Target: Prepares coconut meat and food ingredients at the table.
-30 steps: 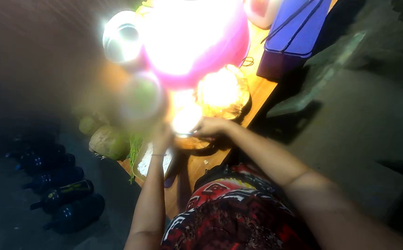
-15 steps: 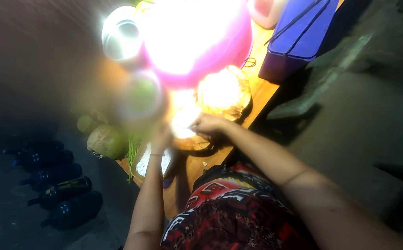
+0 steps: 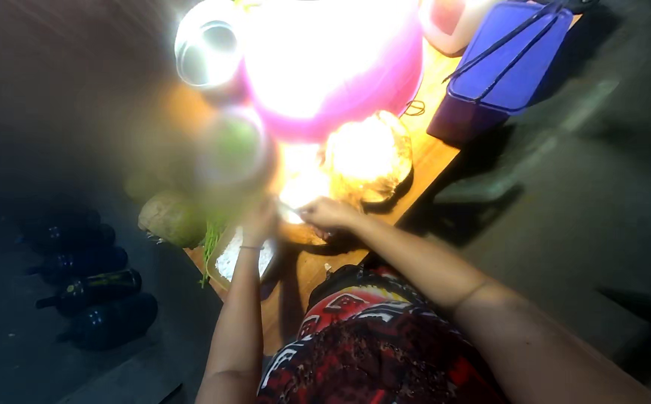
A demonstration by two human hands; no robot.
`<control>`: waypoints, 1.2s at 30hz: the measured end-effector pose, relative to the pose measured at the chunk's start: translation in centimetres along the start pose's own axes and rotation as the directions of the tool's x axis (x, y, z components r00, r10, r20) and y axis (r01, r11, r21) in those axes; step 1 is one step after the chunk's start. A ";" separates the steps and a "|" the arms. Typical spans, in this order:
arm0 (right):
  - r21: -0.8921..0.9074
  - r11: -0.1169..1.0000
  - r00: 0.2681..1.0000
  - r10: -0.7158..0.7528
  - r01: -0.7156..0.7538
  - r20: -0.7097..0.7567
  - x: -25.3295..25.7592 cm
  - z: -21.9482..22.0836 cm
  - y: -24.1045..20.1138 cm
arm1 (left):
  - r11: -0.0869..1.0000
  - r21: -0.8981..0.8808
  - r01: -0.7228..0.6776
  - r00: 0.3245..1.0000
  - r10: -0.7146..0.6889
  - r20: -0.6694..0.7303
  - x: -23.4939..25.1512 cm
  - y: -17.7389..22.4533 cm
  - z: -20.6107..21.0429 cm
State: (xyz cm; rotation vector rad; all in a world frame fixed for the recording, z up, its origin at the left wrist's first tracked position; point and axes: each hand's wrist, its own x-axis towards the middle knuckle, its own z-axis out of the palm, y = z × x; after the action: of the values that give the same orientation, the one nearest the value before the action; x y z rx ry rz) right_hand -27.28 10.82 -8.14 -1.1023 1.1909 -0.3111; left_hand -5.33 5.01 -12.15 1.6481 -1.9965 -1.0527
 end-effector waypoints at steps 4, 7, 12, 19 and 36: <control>-0.102 0.995 0.995 0.028 -0.018 0.094 -1.7 -1.8 0.2 | 1.000 -0.011 -0.022 1.000 0.022 -0.011 -0.4 0.2 0.2; 0.031 0.999 1.000 -0.010 0.011 -0.021 -0.6 -1.7 0.7 | 1.000 -0.011 -0.019 1.000 0.019 -0.014 -0.2 -0.2 0.2; 0.107 0.994 0.998 -0.013 0.019 -0.062 -0.3 0.7 -0.1 | 1.000 -0.024 0.002 1.000 -0.002 -0.011 -0.4 0.1 -0.1; 0.110 0.994 0.991 -0.011 0.026 -0.131 -0.1 0.6 1.3 | 1.000 -0.017 -0.023 1.000 0.023 -0.022 0.1 -0.1 0.1; -0.081 0.995 0.995 -0.071 0.066 -0.065 -0.3 1.2 0.3 | 0.990 -0.133 -0.049 0.998 0.054 0.039 0.1 -0.7 -0.2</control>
State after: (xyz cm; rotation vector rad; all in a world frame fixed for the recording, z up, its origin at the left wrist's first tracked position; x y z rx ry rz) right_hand -26.48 11.81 -8.28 -1.2110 1.2359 -0.3597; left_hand -4.76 4.84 -12.56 1.5100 -1.9395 -1.1832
